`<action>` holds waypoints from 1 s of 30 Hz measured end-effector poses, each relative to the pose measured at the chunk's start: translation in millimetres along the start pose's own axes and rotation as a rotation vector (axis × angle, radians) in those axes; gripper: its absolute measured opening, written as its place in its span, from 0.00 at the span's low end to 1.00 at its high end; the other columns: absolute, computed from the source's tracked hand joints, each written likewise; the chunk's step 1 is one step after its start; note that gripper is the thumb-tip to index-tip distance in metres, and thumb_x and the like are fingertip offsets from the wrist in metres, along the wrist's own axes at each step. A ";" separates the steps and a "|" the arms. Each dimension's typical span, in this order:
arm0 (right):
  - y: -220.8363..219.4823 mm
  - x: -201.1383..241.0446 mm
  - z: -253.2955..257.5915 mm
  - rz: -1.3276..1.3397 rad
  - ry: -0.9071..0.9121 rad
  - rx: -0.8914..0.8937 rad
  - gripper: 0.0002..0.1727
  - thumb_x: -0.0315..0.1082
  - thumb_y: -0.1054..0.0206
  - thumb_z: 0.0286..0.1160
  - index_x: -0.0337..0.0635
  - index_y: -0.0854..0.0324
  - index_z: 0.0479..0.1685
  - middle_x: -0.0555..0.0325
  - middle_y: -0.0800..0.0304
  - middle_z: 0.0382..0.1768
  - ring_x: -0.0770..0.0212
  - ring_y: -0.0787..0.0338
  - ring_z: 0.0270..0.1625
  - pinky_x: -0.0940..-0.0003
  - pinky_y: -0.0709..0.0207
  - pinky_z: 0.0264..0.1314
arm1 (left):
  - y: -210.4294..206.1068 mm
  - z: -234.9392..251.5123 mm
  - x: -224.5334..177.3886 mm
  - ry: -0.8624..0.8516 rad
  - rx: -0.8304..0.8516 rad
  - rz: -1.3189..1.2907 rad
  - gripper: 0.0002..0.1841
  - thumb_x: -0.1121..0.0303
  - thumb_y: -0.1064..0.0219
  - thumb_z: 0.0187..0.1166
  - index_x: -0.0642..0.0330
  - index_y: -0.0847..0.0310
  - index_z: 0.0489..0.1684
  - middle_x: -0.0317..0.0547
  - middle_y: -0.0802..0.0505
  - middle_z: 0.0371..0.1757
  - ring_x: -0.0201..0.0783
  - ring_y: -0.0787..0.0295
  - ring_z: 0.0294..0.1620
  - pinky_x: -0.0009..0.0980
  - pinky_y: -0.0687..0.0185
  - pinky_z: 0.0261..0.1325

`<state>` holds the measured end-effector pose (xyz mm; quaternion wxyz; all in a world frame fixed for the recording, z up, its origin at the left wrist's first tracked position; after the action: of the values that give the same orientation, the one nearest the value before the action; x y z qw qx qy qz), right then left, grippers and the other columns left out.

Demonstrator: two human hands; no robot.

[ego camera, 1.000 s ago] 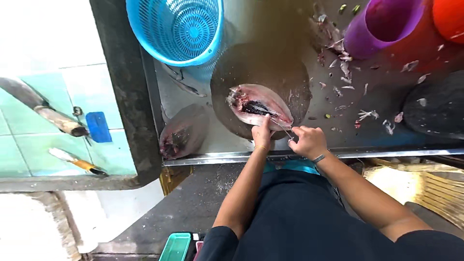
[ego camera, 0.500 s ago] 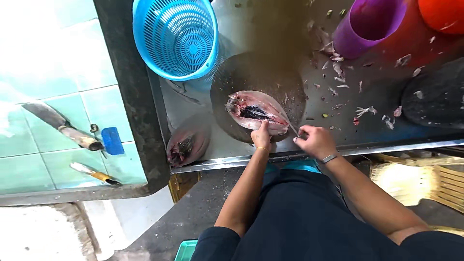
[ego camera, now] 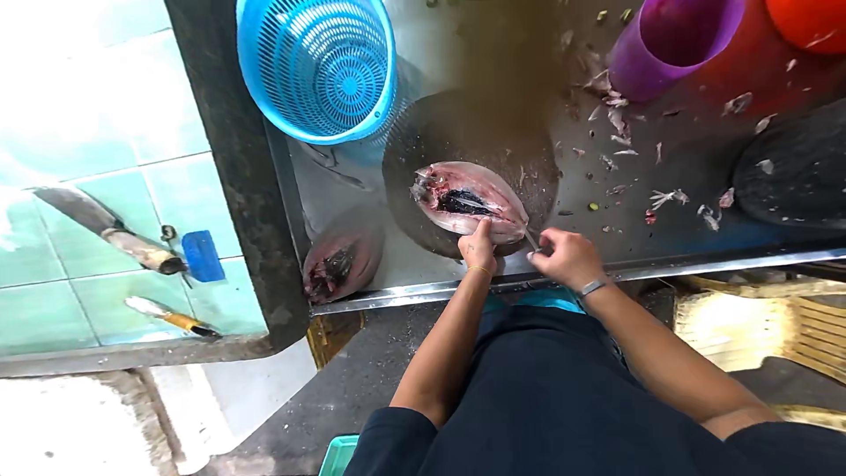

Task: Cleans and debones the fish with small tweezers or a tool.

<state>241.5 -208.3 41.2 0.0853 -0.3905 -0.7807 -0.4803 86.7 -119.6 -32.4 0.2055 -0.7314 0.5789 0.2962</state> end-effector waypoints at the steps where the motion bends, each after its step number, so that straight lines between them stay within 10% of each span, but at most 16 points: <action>1: -5.6 9.1 0.3 -0.157 0.013 0.028 0.20 0.50 0.28 0.66 0.46 0.11 0.50 0.46 0.07 0.44 0.40 0.08 0.47 0.32 0.20 0.45 | 0.2 -0.2 1.8 -0.013 0.013 0.000 0.16 0.66 0.26 0.77 0.69 0.19 0.52 0.56 0.06 0.43 0.46 0.05 0.44 0.46 0.08 0.48; 6: 8.5 11.1 -12.0 -0.280 0.024 -0.019 0.10 0.39 0.34 0.71 0.41 0.12 0.35 0.45 0.07 0.36 0.40 0.07 0.42 0.34 0.20 0.41 | 1.9 1.3 2.0 -0.046 0.007 0.044 0.17 0.68 0.24 0.75 0.70 0.19 0.53 0.57 0.06 0.45 0.46 0.05 0.45 0.46 0.08 0.50; 16: 38.8 -8.1 -13.2 -0.222 0.085 -0.189 0.16 0.42 0.31 0.71 0.42 0.10 0.49 0.43 0.05 0.43 0.37 0.07 0.44 0.31 0.20 0.41 | 6.0 2.2 -5.8 0.010 -0.016 -0.059 0.18 0.64 0.27 0.79 0.68 0.21 0.59 0.56 0.07 0.46 0.46 0.07 0.45 0.45 0.09 0.50; 26: -29.5 14.3 25.9 -0.429 0.263 0.027 0.22 0.50 0.35 0.72 0.43 0.12 0.54 0.44 0.09 0.47 0.38 0.10 0.49 0.36 0.25 0.49 | 6.9 10.5 -5.7 0.061 -0.041 -0.044 0.20 0.53 0.34 0.86 0.65 0.19 0.55 0.54 0.07 0.43 0.46 0.08 0.41 0.46 0.10 0.45; 30: -22.1 10.3 44.8 0.333 0.018 0.116 0.10 0.35 0.32 0.78 0.38 0.09 0.46 0.51 0.08 0.33 0.55 0.10 0.35 0.54 0.16 0.39 | 7.8 12.0 -7.0 0.075 -0.039 -0.039 0.19 0.55 0.33 0.85 0.65 0.18 0.58 0.55 0.06 0.46 0.46 0.07 0.43 0.45 0.10 0.45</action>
<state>230.0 -171.4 7.9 0.1930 -0.5047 -0.7308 -0.4171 75.7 -108.7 -36.3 0.1750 -0.7571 0.5657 0.2758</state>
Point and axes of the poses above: each hand's wrist, its own z-axis towards the middle knuckle, its own y-axis out of the back of the hand, x = y × z, the point moved 2 cm from there along z, towards the middle knuckle
